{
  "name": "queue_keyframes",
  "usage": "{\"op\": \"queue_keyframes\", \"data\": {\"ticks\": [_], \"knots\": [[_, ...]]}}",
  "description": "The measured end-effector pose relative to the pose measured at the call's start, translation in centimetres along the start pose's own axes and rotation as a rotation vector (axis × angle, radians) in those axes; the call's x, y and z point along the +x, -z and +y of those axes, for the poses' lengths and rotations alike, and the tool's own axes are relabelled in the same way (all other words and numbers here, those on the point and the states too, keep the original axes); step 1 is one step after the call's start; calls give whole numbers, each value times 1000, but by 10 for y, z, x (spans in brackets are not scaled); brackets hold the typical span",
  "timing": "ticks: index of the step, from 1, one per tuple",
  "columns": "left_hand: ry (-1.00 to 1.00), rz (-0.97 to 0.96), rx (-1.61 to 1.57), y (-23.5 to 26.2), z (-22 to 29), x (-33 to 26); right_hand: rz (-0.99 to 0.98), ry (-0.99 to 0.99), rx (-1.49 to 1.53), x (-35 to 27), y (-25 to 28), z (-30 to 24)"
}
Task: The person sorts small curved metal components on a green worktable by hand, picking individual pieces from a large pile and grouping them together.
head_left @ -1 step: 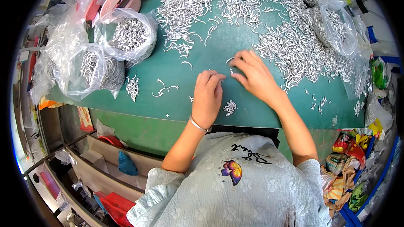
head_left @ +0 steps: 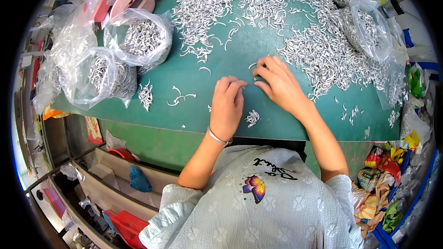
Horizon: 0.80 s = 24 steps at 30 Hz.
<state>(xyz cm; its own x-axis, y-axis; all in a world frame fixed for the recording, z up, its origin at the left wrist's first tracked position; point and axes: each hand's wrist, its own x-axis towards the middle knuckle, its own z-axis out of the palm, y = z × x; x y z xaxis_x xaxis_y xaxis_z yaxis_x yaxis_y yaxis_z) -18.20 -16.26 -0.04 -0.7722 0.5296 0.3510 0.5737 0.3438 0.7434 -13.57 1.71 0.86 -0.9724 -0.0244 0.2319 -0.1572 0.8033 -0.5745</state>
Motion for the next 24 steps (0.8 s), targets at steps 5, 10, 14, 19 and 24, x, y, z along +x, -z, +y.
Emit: {"op": "queue_keyframes", "data": {"ticks": [5, 10, 14, 19, 24], "knots": [[114, -30, -85, 15, 1, 7, 119, -84, -90, -15, 18, 13], [111, -35, -57, 30, -4, 22, 114, -54, -52, -18, 13, 3], [105, -7, 10, 45, -22, 29, 114, -31, -65, -8, 4, -3], [202, 19, 7, 64, -39, 24, 98, -5, -104, -10, -3, -1], [290, 19, -8, 78, -46, 18, 108, -74, -78, -18, 6, -7]]}}
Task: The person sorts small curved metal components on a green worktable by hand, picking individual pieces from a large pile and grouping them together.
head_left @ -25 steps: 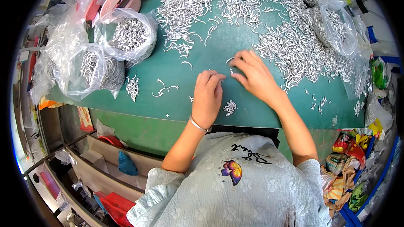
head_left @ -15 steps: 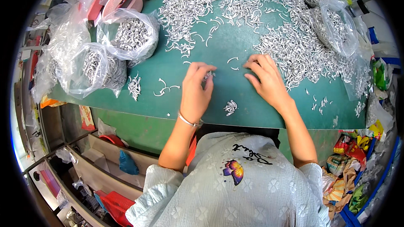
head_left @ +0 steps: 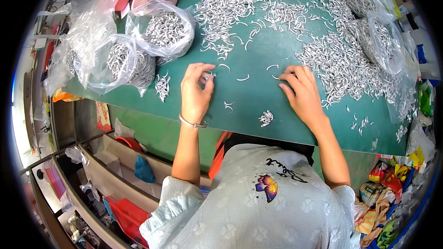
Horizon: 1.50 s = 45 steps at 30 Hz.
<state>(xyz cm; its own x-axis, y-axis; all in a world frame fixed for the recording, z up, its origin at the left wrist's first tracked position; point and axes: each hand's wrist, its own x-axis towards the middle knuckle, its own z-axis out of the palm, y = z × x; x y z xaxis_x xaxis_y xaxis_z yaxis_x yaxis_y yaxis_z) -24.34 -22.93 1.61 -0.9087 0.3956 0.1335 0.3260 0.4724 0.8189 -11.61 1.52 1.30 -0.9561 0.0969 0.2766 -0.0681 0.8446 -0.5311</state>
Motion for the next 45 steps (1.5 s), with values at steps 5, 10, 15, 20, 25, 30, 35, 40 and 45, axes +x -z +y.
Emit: {"op": "queue_keyframes", "data": {"ticks": [5, 10, 15, 20, 25, 30, 35, 40, 45], "knots": [[20, 11, 5, 7, -8, -9, -1, 10, 56, -6, -3, -6], [-36, 149, 72, 27, -24, -14, 0, 4, 62, -9, -4, -8], [10, 309, 190, 59, -44, -28, 21, -31, 86, -13, -4, -7], [-7, 392, 278, 71, -60, -33, 12, -20, 100, -14, -7, -9], [-17, 398, 270, 71, -62, -29, 8, -13, 99, -15, -7, -9], [7, 412, 253, 70, -67, -26, 17, -22, 99, -18, -6, -9], [-29, 410, 268, 69, -73, -25, 16, -32, 101, -21, -7, -10], [-62, 413, 291, 68, -77, -25, 14, -41, 112, -22, -7, -11], [-49, 430, 302, 68, -76, -25, 30, -48, 130, -24, -5, -11]]}}
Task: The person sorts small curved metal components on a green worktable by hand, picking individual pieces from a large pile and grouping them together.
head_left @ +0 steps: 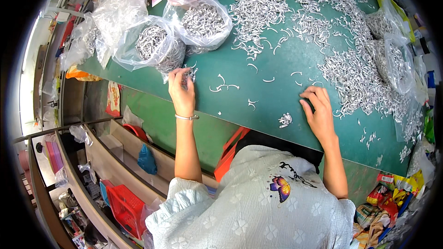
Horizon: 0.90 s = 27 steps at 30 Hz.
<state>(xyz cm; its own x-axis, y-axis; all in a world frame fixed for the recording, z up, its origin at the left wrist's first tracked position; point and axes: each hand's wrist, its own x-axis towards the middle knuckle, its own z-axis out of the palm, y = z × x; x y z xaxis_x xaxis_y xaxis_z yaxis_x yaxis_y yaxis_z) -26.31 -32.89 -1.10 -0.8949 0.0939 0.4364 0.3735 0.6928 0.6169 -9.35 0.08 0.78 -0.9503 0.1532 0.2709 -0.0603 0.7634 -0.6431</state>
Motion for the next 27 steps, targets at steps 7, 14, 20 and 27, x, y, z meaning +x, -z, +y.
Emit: {"op": "queue_keyframes", "data": {"ticks": [7, 14, 20, 27], "knots": [[-97, 23, 61, -2, -3, 1, 16, -33, 9, -3, 2, 1], [-76, 65, 101, 3, 12, -5, 137, -59, -71, -3, 18, 14], [-97, 122, -42, -6, 57, -4, 151, 57, -138, 23, 2, 9], [-196, -419, -283, -34, 144, -66, -89, 86, -268, 3, 2, -4]]}}
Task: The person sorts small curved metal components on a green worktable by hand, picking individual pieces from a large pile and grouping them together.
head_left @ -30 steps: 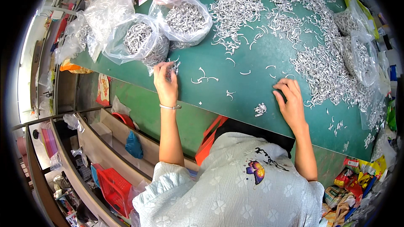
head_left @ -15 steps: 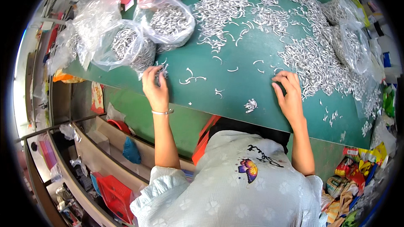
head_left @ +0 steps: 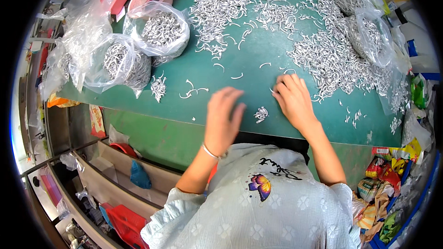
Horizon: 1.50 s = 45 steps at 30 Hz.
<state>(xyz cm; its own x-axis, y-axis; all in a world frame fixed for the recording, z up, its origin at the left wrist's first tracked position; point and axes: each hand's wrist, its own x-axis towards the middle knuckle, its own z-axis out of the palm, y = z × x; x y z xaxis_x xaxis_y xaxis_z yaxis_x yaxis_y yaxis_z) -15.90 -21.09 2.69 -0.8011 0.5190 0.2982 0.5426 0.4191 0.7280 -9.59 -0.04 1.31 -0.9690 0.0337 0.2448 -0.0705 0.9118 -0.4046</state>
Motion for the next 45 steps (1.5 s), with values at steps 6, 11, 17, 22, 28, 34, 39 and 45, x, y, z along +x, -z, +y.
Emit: {"op": "queue_keyframes", "data": {"ticks": [6, 11, 17, 22, 28, 34, 39, 45], "knots": [[-117, -281, 63, -40, 19, -18, 131, -54, 170, 15, 15, 25], [-104, -266, 13, -47, 14, -23, 132, -85, -87, 27, -5, 26], [-114, -179, -117, -51, 7, -23, -103, 58, 230, -19, 11, -8], [-40, -150, -122, -49, 13, -24, -44, 5, 399, -22, 18, -4], [2, -141, 80, -65, 26, -24, -10, -53, 225, -17, -4, -3], [-65, -122, 80, -70, 14, -21, 46, -167, 43, -43, 17, 8], [-32, -174, 96, -63, 29, -15, 145, -334, -6, -79, 34, 19], [-82, -201, 65, -62, 17, -21, 352, -536, 57, -122, 42, 41]]}}
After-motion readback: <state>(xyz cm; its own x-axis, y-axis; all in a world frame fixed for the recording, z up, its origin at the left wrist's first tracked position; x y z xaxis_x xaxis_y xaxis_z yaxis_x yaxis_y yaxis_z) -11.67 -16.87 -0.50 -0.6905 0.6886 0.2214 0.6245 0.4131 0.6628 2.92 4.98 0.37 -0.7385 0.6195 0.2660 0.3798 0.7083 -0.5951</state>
